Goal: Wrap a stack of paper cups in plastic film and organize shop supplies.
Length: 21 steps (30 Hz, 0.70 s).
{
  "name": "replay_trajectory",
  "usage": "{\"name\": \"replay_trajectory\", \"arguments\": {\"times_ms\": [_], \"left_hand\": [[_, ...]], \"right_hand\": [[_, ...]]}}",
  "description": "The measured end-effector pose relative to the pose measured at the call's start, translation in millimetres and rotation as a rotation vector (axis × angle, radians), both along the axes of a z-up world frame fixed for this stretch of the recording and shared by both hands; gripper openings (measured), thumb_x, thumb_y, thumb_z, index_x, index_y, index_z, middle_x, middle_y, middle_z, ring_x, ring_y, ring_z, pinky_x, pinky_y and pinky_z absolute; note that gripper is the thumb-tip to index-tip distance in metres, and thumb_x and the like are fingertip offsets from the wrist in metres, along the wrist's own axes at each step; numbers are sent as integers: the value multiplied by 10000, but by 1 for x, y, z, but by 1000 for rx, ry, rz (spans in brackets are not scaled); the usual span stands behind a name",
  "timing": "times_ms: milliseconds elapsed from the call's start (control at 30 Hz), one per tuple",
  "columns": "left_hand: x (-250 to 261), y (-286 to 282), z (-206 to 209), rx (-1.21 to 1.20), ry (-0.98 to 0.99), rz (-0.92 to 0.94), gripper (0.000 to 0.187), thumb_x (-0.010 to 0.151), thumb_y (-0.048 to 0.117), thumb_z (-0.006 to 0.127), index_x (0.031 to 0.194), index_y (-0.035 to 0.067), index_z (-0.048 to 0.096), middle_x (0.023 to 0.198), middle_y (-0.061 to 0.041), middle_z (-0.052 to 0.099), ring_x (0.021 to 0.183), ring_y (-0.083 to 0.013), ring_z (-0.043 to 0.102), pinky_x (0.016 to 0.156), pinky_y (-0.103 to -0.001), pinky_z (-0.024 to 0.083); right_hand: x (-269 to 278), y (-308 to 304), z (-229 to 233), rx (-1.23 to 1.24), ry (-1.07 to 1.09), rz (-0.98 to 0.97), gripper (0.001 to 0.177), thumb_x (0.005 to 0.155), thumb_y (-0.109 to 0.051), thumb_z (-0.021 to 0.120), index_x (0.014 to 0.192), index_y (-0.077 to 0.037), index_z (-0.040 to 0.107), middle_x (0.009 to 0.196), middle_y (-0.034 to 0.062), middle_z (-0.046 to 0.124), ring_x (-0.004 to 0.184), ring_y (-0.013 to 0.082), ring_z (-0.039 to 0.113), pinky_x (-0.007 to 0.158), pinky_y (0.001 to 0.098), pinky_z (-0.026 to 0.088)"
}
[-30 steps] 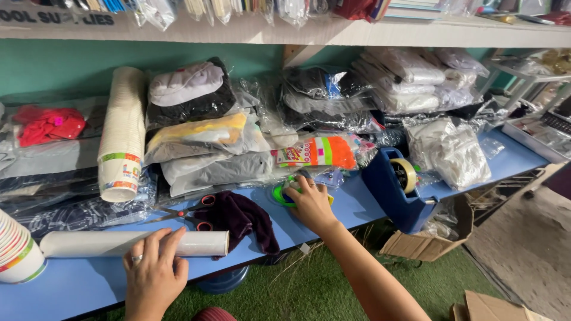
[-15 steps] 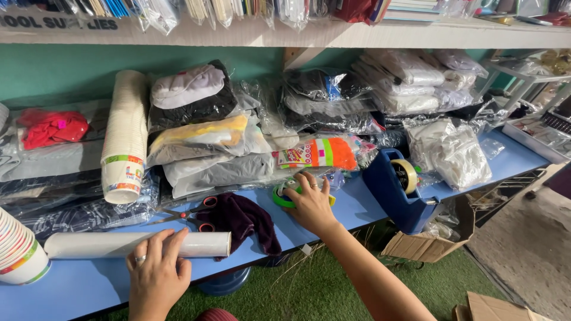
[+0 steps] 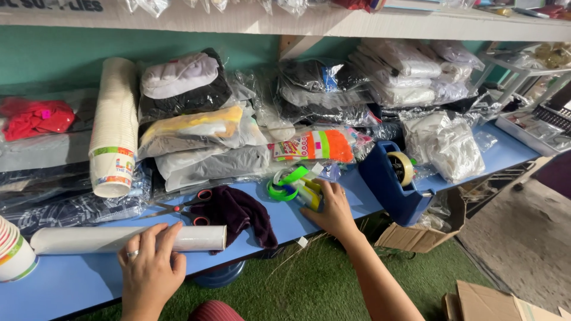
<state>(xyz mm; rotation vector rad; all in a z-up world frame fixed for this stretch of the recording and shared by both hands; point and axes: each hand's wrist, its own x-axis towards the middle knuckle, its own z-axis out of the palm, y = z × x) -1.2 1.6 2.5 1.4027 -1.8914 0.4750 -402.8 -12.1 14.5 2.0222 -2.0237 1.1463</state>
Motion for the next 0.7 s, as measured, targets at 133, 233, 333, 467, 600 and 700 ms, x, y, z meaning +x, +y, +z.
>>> {"name": "replay_trajectory", "arguments": {"times_ms": [133, 233, 333, 467, 600, 700], "left_hand": [[1, -1, -1, 5, 2, 7, 519, 739, 179, 664, 1252, 254, 697, 1243, 15, 619, 1163, -235, 541, 1033, -464, 428], [0, 0, 0, 7, -3, 17, 521, 733, 177, 666, 1247, 255, 701, 1233, 15, 623, 1159, -236, 542, 1026, -466, 428], [1, 1, 2, 10, -9, 14, 521, 732, 177, 666, 1246, 251, 703, 1231, 12, 624, 1161, -242, 543, 1021, -465, 428], [1, 0, 1, 35, -3, 6, 520, 740, 182, 665, 1254, 251, 703, 1247, 16, 619, 1172, -235, 537, 1032, -463, 428], [2, -2, -3, 11, -7, 9, 519, 738, 178, 665, 1250, 255, 705, 1253, 15, 619, 1184, -236, 534, 1043, -471, 425], [2, -1, -2, 16, -13, 14, 524, 740, 181, 668, 1257, 253, 703, 1253, 15, 621, 1188, -237, 533, 1045, -471, 425]], "right_hand": [[4, 5, 8, -81, 101, 46, 641, 679, -257, 886, 1270, -146, 664, 1206, 185, 608, 1144, 403, 568, 1007, 482, 465], [0, 2, -4, -131, 97, 29, 564, 696, -205, 856, 1235, -125, 711, 1214, 196, 598, 1138, 399, 570, 994, 479, 484], [-6, 3, -15, -166, 102, 4, 541, 715, -164, 843, 1238, -108, 716, 1251, 214, 586, 1149, 393, 572, 983, 467, 496], [-10, 19, -8, -160, 161, 31, 560, 735, -133, 846, 1273, -98, 698, 1251, 222, 571, 1147, 394, 560, 987, 470, 488], [-22, 35, -9, -98, 135, 4, 550, 756, -120, 832, 1287, -101, 692, 1221, 204, 564, 1134, 384, 555, 979, 464, 492], [-30, 48, -10, -92, 185, -23, 542, 771, -111, 810, 1291, -74, 660, 1215, 217, 541, 1126, 391, 545, 980, 468, 489]]}}
